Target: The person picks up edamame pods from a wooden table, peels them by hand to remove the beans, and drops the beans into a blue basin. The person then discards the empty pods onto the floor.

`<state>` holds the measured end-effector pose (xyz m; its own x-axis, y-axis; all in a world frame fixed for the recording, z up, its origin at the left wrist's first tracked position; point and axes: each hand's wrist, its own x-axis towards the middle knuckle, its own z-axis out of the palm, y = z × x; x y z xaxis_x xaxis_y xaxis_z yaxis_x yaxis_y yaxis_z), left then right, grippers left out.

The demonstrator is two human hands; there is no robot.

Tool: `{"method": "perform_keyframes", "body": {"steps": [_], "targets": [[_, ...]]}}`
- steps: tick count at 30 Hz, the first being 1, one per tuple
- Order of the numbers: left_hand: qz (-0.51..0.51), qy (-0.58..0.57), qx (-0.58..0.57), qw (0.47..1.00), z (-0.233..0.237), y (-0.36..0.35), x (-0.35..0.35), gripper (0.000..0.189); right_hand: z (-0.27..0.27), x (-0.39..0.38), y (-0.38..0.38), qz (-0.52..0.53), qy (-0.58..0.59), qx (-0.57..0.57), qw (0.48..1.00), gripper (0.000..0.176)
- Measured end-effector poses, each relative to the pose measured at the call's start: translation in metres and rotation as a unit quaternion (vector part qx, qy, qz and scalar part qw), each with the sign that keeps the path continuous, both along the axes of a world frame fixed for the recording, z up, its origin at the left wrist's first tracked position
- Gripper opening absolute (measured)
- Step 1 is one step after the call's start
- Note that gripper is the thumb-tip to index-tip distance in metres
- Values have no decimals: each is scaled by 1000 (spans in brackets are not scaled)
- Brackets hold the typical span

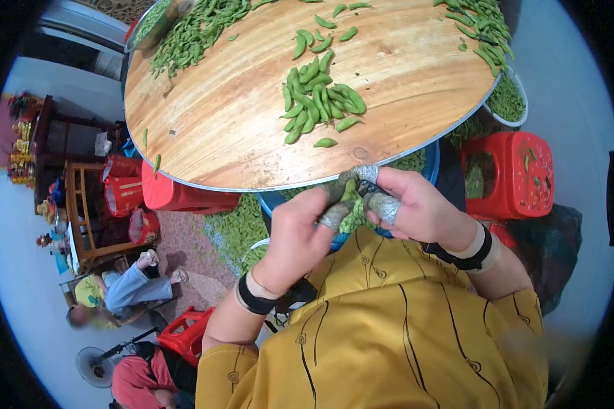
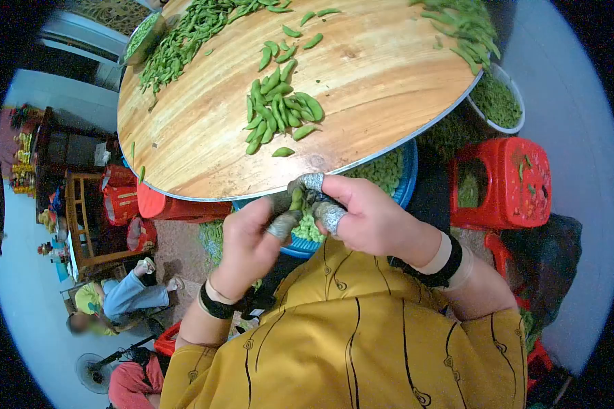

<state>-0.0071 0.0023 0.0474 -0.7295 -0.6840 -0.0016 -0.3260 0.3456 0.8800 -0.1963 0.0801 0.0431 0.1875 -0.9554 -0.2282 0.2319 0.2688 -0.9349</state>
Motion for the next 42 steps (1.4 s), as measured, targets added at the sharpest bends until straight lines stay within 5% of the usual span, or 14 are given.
{"method": "perform_keyframes", "body": {"steps": [2,5,7,9,14,15,16,18,21,23,25,28,38,42], "targets": [[5,118,421,899,-2,-4,4,11,1,-3,7,11,-112,62,992,36],[-33,152,543,825,-8,-6,8,11,-4,-2,11,17,-224,136,965,30],[-1,89,471,878,-13,-4,3,12,-14,-3,12,3,-146,113,983,27],[-73,-80,-75,991,-10,0,-2,19,-11,3,13,-2,-88,113,990,26],[-75,-145,-343,925,-24,6,-3,11,-14,8,15,-16,16,87,996,26],[-78,-147,-342,925,-19,5,-3,11,-18,6,16,-17,-23,91,995,26],[-51,-149,-66,985,-10,4,-5,10,-21,5,17,-18,-61,95,993,27],[-15,-1,409,912,-10,0,1,16,-19,2,20,-19,-81,104,991,26],[-10,58,536,842,-17,-2,3,15,-23,-5,22,-21,-102,114,988,24],[-20,18,446,894,-21,1,-1,14,-34,-3,22,-24,-105,117,987,23],[-29,-21,352,935,-23,5,-5,14,-49,5,21,-151,226,-172,947,22],[-54,-44,241,968,-18,11,-12,19,-30,0,20,-99,341,-120,927,25],[-150,-167,66,972,-26,9,-6,19,-54,12,17,-98,441,-204,869,27],[-39,-86,363,927,-34,12,0,16,-62,-1,13,-108,417,-153,890,19]]}}
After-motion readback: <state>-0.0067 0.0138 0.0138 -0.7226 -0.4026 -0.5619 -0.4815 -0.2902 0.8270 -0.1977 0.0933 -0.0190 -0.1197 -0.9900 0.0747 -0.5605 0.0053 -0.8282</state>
